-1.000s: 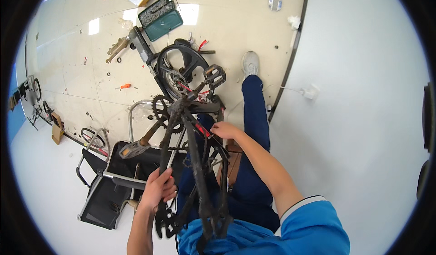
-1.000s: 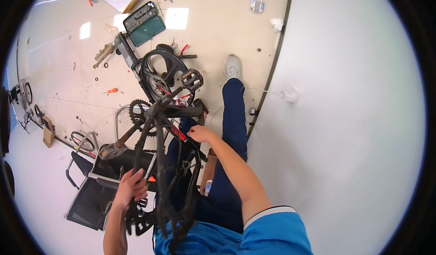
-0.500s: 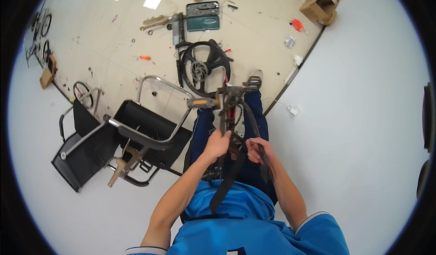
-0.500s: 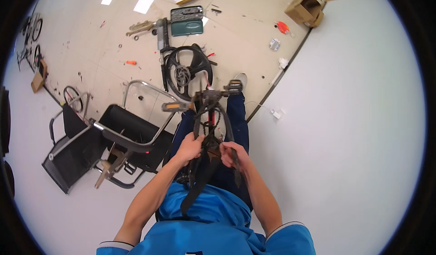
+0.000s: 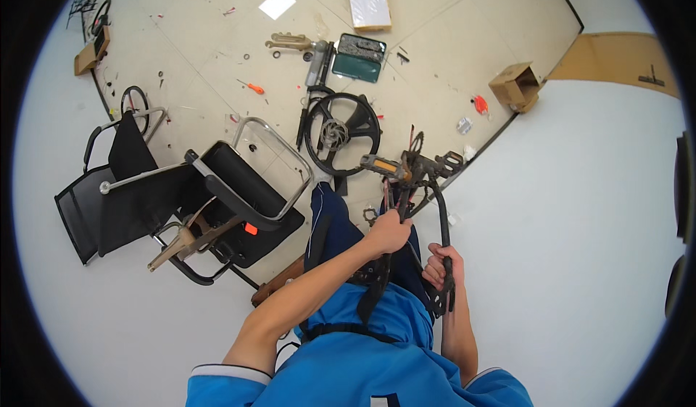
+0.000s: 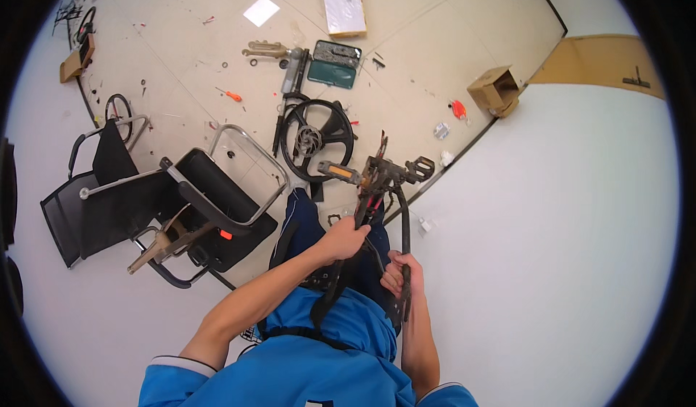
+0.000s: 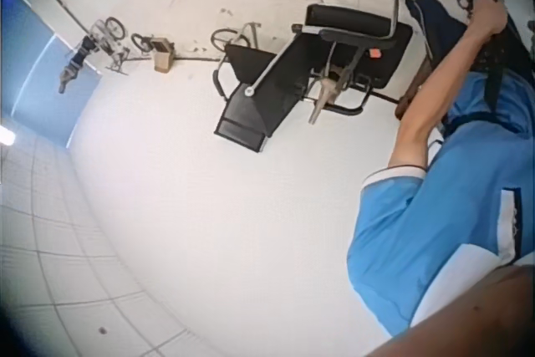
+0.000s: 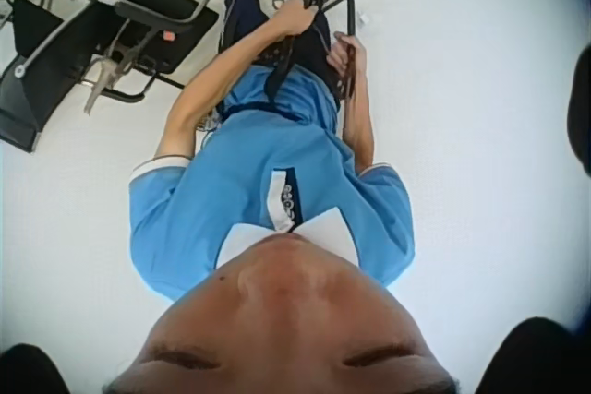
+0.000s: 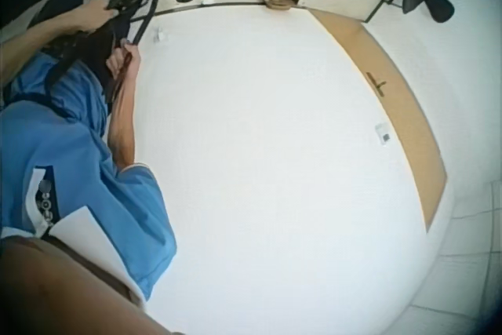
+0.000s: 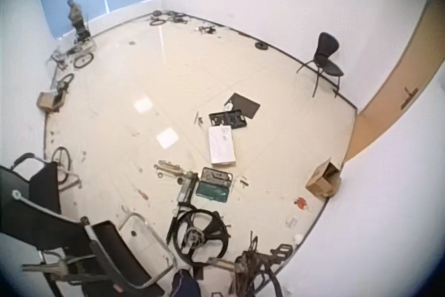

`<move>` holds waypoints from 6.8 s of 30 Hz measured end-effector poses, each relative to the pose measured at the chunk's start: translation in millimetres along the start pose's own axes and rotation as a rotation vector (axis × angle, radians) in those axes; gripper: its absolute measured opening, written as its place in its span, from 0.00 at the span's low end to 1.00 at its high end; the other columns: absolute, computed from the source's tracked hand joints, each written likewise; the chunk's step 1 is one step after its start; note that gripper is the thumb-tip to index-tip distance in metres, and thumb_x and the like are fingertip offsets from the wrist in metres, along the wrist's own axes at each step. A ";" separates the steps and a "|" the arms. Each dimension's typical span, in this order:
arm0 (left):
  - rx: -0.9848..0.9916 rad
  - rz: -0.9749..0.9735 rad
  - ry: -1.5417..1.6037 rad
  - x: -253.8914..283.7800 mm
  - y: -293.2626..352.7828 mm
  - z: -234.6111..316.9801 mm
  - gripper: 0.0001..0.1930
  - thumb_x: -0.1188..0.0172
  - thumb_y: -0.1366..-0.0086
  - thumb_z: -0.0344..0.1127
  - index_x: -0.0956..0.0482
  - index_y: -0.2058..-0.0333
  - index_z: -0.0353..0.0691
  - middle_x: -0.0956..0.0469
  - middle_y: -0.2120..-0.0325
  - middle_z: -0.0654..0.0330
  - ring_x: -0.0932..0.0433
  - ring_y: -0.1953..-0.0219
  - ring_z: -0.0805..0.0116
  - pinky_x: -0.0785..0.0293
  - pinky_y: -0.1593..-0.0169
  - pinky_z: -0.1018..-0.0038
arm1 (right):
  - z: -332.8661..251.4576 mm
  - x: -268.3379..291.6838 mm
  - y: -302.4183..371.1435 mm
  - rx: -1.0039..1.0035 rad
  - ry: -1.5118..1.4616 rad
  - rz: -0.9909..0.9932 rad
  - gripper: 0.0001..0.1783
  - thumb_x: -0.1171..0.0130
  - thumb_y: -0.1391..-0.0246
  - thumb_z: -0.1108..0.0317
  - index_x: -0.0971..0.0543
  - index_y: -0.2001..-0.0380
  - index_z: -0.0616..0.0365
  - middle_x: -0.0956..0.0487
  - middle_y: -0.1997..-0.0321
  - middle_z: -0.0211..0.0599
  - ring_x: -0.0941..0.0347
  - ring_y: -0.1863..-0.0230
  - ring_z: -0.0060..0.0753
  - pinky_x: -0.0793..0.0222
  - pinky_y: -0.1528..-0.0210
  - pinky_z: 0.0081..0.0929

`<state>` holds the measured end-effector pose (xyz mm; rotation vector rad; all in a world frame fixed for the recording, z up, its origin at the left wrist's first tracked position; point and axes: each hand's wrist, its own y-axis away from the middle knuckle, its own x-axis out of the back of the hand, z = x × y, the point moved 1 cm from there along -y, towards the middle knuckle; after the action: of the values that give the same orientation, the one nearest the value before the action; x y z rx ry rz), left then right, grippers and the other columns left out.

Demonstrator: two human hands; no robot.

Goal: The person sits on the floor and installs a disc brake rotor onto a bicycle wheel hub, securing it with bolts. They then pick up the bicycle frame and attach the wheel to the frame.

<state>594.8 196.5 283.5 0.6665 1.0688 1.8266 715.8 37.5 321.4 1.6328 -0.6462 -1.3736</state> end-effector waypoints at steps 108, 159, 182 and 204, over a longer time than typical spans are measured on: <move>-0.261 0.757 1.149 2433.7 -44.1 130.2 0.15 0.37 0.38 0.41 0.24 0.76 0.35 0.29 0.89 0.62 0.30 0.90 0.72 0.37 0.87 0.73 | 181.3 -2305.4 -1243.3 -0.385 1.188 -0.261 0.24 0.46 0.35 0.61 0.42 0.83 0.44 0.47 0.91 0.15 0.55 0.93 0.10 0.60 0.91 0.14; -0.171 0.917 1.941 3372.7 50.6 -97.7 0.21 0.36 0.37 0.36 0.40 0.82 0.48 0.45 0.88 0.73 0.46 0.89 0.80 0.49 0.84 0.76 | 635.5 -3154.4 -1766.9 -0.800 1.693 -0.287 0.26 0.40 0.39 0.61 0.43 0.85 0.42 0.48 0.89 0.14 0.55 0.90 0.11 0.63 0.87 0.17; 0.211 0.821 2.312 3526.2 -88.7 -165.4 0.19 0.45 0.29 0.45 0.43 0.75 0.46 0.49 0.90 0.71 0.47 0.91 0.78 0.52 0.87 0.74 | 725.2 -3258.3 -2017.1 -0.863 2.396 -0.356 0.19 0.30 0.55 0.62 0.27 0.86 0.62 0.29 0.89 0.37 0.34 0.91 0.29 0.39 0.86 0.30; 0.164 1.015 2.262 3538.3 -125.1 -149.4 0.16 0.45 0.29 0.40 0.37 0.74 0.41 0.41 0.89 0.67 0.41 0.91 0.75 0.45 0.88 0.74 | 704.7 -3268.9 -2050.8 -0.919 2.719 -0.588 0.22 0.39 0.45 0.48 0.27 0.79 0.56 0.31 0.90 0.31 0.35 0.90 0.26 0.45 0.87 0.27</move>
<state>-1092.5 3309.6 145.9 -1.7773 2.3338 3.0866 -1081.5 3521.1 171.9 1.2617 1.7420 0.9681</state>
